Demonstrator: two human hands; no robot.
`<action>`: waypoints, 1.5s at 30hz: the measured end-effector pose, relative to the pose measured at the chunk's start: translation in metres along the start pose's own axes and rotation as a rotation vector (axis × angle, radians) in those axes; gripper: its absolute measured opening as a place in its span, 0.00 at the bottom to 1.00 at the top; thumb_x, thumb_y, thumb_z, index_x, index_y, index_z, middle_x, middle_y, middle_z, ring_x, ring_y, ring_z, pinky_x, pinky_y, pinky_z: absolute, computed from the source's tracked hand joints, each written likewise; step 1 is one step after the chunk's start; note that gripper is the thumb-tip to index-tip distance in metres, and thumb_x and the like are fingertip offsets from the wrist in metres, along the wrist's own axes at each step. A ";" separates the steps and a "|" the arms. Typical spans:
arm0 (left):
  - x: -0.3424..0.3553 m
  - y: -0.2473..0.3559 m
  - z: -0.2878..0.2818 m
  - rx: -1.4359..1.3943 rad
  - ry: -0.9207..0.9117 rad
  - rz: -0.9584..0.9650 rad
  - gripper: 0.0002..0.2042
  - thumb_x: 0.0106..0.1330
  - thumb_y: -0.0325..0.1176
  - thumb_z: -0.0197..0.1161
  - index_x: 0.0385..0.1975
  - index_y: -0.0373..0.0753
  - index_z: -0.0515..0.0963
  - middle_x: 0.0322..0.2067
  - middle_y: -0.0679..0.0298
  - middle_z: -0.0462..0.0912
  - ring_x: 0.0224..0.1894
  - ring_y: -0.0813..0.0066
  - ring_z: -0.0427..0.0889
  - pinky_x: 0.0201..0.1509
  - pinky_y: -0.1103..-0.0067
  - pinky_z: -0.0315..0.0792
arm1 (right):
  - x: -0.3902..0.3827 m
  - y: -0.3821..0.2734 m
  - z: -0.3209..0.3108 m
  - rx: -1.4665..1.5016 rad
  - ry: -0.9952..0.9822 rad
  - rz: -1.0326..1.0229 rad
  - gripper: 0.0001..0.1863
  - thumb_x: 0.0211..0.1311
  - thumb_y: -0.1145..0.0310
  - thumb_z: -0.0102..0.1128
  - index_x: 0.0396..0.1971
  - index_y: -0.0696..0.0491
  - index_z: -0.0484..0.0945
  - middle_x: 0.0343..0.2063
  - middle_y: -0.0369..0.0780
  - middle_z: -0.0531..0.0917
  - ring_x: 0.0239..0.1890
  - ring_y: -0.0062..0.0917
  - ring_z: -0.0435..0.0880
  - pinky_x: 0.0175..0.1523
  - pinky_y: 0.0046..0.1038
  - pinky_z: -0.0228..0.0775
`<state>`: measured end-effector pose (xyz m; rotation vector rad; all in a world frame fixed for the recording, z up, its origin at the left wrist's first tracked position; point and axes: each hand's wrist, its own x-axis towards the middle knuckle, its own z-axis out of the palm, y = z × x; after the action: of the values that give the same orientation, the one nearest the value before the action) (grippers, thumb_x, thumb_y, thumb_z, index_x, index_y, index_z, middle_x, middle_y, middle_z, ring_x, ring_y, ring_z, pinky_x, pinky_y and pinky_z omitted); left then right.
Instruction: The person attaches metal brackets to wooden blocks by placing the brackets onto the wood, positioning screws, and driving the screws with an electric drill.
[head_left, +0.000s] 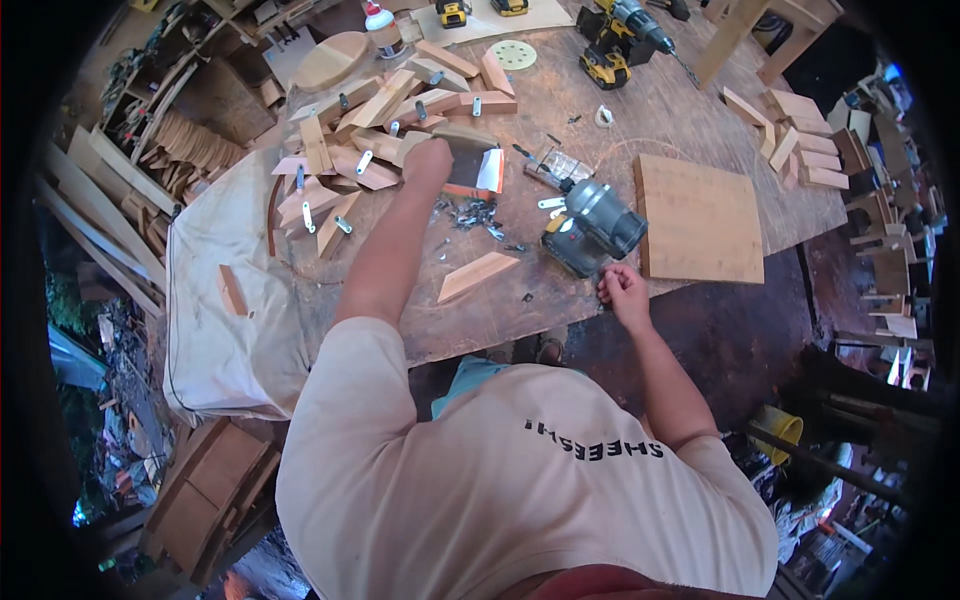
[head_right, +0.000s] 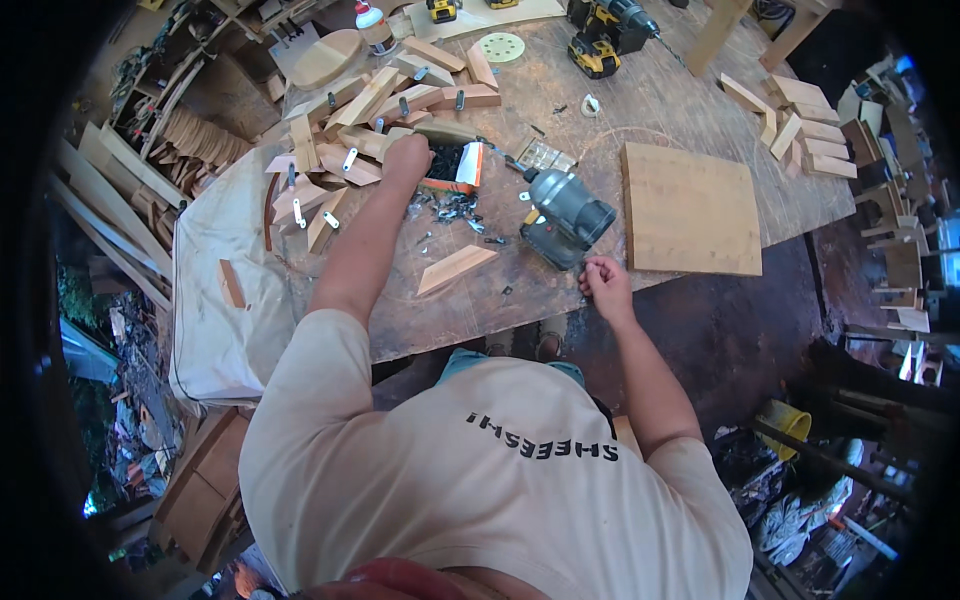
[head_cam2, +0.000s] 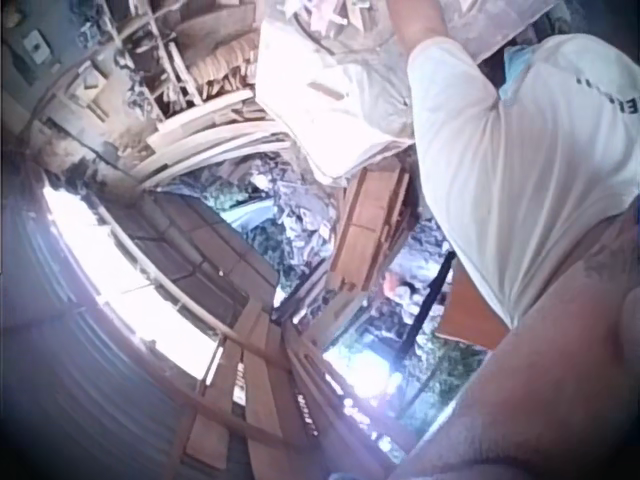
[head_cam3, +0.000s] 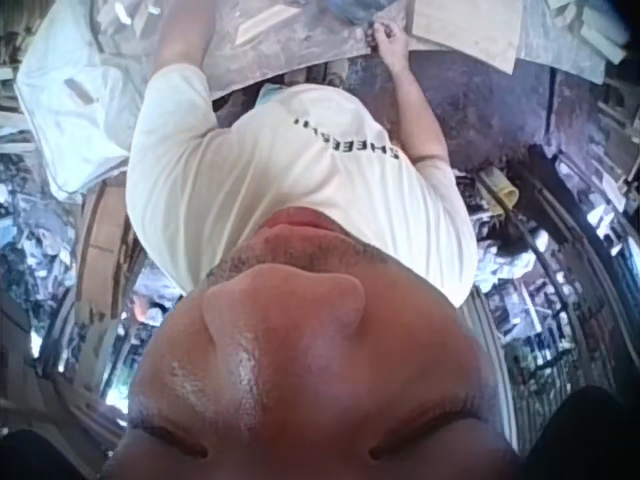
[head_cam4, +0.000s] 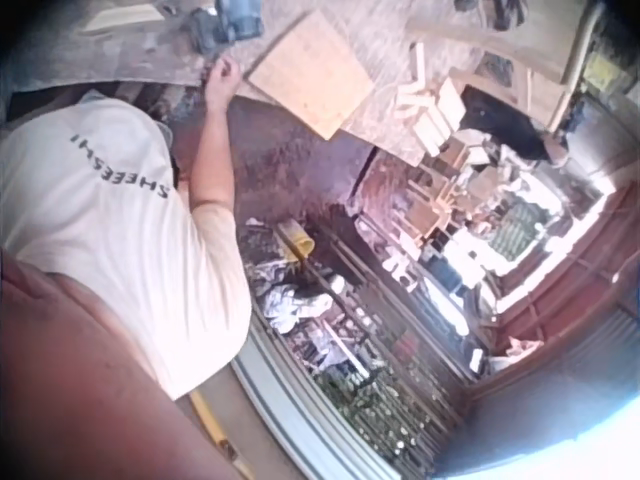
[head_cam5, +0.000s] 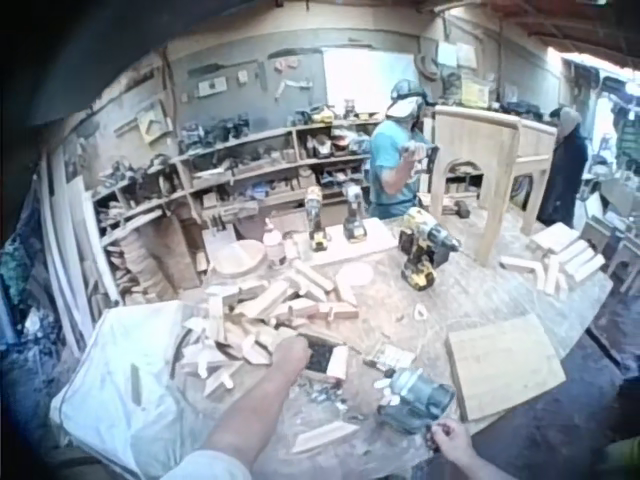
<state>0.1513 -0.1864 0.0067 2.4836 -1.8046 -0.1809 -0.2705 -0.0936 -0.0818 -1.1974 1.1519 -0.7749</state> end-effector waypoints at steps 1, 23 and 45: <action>0.003 -0.001 0.000 0.003 0.000 -0.008 0.11 0.55 0.37 0.66 0.31 0.36 0.81 0.34 0.51 0.83 0.40 0.56 0.82 0.44 0.65 0.75 | 0.000 0.000 0.003 0.001 0.034 -0.011 0.09 0.67 0.69 0.51 0.41 0.58 0.74 0.24 0.36 0.79 0.22 0.15 0.76 0.26 0.17 0.70; 0.007 -0.016 -0.021 -0.100 -0.171 0.324 0.15 0.52 0.40 0.69 0.37 0.40 0.79 0.38 0.55 0.82 0.43 0.60 0.81 0.46 0.66 0.73 | 0.006 -0.017 0.022 -0.117 0.336 0.048 0.11 0.67 0.63 0.52 0.37 0.57 0.76 0.18 0.35 0.78 0.11 0.15 0.73 0.15 0.17 0.63; 0.029 -0.046 0.017 -0.221 0.154 0.400 0.08 0.61 0.33 0.56 0.26 0.36 0.79 0.25 0.49 0.80 0.29 0.50 0.80 0.37 0.60 0.73 | 0.007 -0.027 0.032 -0.192 0.427 0.080 0.11 0.66 0.63 0.52 0.32 0.56 0.77 0.16 0.34 0.77 0.10 0.15 0.73 0.14 0.17 0.61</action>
<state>0.2014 -0.1996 -0.0170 1.8928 -2.0391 -0.1509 -0.2353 -0.0971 -0.0584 -1.1638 1.6460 -0.9002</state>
